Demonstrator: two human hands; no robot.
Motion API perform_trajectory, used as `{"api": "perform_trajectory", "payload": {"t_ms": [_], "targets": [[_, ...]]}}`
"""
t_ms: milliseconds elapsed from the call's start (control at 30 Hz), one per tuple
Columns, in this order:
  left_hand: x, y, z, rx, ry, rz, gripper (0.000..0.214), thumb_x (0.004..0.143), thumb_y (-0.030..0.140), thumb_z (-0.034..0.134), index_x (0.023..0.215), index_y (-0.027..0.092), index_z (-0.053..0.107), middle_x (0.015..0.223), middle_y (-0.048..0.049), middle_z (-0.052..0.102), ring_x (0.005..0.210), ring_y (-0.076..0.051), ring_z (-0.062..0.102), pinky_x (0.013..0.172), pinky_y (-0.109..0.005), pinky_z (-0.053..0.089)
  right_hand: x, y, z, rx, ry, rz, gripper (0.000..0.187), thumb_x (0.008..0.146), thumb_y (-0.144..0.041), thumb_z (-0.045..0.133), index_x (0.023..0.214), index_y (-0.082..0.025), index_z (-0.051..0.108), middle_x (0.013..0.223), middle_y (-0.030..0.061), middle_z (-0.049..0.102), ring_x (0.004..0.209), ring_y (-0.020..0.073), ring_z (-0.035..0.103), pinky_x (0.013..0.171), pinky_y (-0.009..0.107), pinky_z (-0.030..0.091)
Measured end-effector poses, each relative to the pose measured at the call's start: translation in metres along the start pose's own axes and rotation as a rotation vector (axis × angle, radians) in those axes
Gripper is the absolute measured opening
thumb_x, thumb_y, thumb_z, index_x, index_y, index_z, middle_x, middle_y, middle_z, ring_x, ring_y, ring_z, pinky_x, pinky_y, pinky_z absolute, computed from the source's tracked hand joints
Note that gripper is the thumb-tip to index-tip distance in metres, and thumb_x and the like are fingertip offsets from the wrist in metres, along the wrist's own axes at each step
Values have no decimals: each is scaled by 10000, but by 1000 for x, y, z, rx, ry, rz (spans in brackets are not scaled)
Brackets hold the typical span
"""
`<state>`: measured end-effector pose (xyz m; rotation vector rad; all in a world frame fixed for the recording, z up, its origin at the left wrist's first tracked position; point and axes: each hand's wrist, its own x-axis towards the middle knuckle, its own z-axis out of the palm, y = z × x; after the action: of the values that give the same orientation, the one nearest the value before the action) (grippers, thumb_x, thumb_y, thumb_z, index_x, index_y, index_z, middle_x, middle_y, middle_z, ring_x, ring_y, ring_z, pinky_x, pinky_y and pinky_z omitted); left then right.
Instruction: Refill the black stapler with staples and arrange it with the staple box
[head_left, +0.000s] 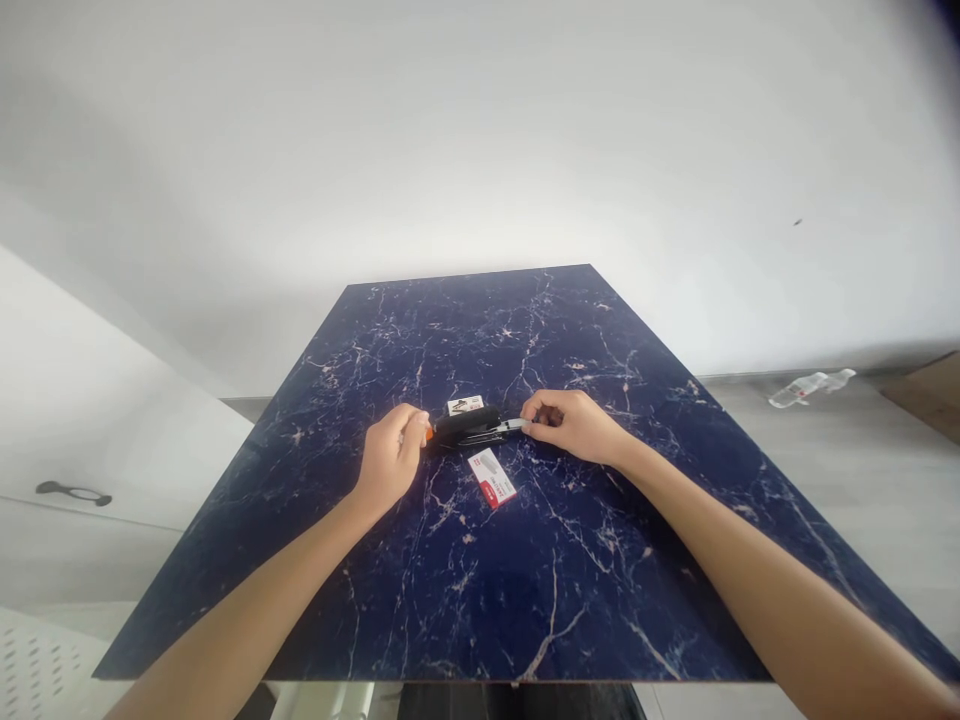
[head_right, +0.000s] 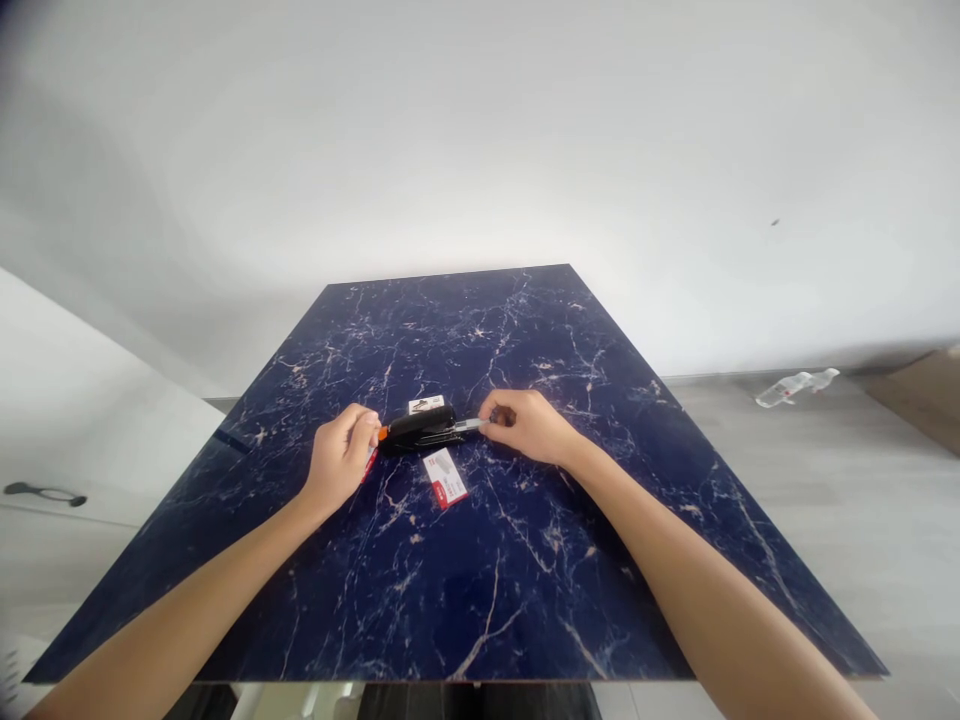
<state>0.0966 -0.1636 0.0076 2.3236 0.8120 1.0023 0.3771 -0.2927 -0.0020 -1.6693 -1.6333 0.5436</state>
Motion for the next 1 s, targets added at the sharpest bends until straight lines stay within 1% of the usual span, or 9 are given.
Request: {"api": "perform_trajectory", "payload": {"t_ms": [100,267,467,567,700,867,933,1000], "targets": [[1,1,0,-9,-34,15,344,1021,278,445,704,194,548,653,10,597,598,-124,567,622,-258,409,0,0,0,-4,6,-6,173,886,-414,677,876,-241,684,794,-14,694,615,138,566,596,281,448],[1,1,-1,4,-49,23,354,1021,291,455,694,194,551,659,9,581,612,-131,549,627,-274,393,1,-3,-2,-24,-12,-62,150,902,-381,654,867,-241,694,930,12,730,714,159,636,674,306,501],[2,3,-3,30,-60,49,347,1015,281,465,692,193,557,675,1,573,646,-143,541,628,-285,386,0,-7,-2,-89,-18,-139,85,915,-292,645,874,-234,691,997,24,713,732,150,641,698,298,512],[3,4,-3,67,-54,82,328,1007,270,474,696,194,547,660,5,549,647,-148,523,627,-290,378,-1,-8,1,-128,-16,-177,64,924,-247,631,902,-236,690,1009,24,703,736,145,637,705,298,514],[4,5,-3,91,-61,122,325,1006,259,471,694,194,534,656,4,546,656,-153,512,631,-292,376,-1,-8,4,-157,-24,-194,70,928,-231,625,952,-232,691,1026,35,703,748,152,642,696,303,517],[4,5,-2,92,-68,120,325,1010,259,472,698,197,539,651,7,541,659,-154,504,627,-289,377,-1,-7,4,-202,-25,-205,80,940,-252,626,986,-234,689,1015,34,709,755,152,653,687,293,519],[3,5,-2,93,-70,121,326,1010,260,473,697,198,541,649,7,541,661,-156,505,632,-291,381,-2,-6,5,-243,-18,-223,116,941,-251,628,1035,-237,695,1017,39,715,763,160,661,690,302,526],[3,5,-2,94,-74,123,334,1011,262,470,689,200,536,648,5,545,668,-159,509,639,-294,385,-2,-5,6,-306,-4,-272,161,954,-239,610,1087,-233,701,1044,53,721,824,186,676,723,326,541]]}}
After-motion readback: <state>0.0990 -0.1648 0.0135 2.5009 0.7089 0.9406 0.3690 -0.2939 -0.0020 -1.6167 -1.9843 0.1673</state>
